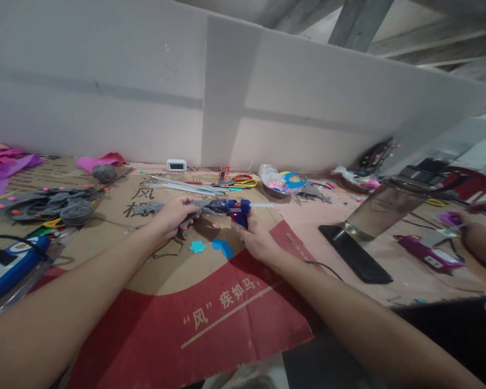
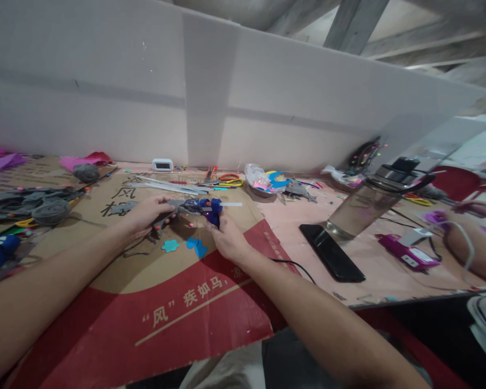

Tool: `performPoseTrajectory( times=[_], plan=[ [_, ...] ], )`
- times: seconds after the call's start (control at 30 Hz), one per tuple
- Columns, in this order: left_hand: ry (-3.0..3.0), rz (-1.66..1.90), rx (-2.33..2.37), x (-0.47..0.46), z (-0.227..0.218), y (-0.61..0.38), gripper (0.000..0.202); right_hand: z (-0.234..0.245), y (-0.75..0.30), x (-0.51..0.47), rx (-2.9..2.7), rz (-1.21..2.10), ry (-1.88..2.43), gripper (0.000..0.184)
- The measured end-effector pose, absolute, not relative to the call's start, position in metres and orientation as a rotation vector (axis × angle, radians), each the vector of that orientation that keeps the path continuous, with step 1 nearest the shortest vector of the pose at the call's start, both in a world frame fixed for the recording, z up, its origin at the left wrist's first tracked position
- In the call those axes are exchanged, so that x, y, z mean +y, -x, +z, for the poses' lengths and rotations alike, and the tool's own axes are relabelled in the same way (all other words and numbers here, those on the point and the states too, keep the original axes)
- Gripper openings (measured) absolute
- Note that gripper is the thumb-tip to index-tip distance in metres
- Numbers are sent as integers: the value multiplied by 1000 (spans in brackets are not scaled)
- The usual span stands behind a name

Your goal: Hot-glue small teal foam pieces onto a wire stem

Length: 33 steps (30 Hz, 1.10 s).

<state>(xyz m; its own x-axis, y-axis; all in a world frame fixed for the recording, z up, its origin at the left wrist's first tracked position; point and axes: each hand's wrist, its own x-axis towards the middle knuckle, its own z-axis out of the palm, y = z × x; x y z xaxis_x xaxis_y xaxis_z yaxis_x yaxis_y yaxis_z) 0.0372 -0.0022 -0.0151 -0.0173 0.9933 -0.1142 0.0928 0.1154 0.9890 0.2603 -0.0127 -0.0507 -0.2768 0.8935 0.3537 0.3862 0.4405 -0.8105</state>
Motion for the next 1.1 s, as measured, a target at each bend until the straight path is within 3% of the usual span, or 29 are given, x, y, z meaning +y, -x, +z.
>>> performPoseTrajectory(
  times=[0.4, 1.1],
  plan=[
    [-1129, 1068, 1308, 0, -15, -36, 12, -52, -262, -13, -1845, 730, 1133, 43],
    [-1114, 1064, 1300, 1, -16, -36, 8, -54, -264, -9, -1861, 771, 1097, 42]
  ],
)
